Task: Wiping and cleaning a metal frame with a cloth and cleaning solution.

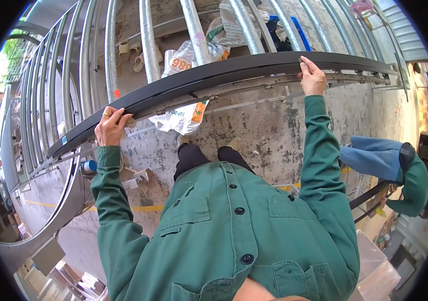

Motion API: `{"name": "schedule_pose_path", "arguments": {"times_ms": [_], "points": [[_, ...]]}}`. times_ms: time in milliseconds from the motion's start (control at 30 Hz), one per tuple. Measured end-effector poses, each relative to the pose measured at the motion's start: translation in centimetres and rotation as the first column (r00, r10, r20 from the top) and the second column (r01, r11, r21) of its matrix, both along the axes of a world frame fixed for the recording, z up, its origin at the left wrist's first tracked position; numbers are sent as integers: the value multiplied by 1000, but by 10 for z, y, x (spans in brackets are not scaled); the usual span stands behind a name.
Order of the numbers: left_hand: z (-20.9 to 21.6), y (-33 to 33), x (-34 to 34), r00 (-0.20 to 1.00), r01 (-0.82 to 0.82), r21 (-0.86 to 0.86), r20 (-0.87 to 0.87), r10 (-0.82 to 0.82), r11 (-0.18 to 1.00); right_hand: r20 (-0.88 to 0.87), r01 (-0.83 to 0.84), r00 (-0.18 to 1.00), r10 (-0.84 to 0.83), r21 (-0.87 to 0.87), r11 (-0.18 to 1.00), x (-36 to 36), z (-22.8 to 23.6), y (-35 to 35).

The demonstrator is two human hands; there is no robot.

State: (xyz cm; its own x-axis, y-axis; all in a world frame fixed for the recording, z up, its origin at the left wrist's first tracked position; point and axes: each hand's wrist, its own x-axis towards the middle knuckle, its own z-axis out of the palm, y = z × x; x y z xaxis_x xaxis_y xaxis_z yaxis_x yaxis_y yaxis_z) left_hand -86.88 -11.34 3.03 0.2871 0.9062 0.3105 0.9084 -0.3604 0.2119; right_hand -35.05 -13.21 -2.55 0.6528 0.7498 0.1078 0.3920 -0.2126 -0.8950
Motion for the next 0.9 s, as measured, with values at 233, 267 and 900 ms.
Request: {"name": "schedule_pose_path", "arguments": {"times_ms": [233, 267, 900], "points": [[-3, 9, -5, 985, 134, 4, 108, -134, 991, 81, -26, 996, 26, 3, 1000, -91, 14, -7], [-4, 9, -7, 984, 143, 9, 104, -143, 990, 144, -23, 989, 32, -62, 998, -105, 16, -9], [-10, 23, -14, 953, 253, -22, 178, -245, 967, 340, 44, 940, -40, -6, 999, -210, -1, -11]]}}
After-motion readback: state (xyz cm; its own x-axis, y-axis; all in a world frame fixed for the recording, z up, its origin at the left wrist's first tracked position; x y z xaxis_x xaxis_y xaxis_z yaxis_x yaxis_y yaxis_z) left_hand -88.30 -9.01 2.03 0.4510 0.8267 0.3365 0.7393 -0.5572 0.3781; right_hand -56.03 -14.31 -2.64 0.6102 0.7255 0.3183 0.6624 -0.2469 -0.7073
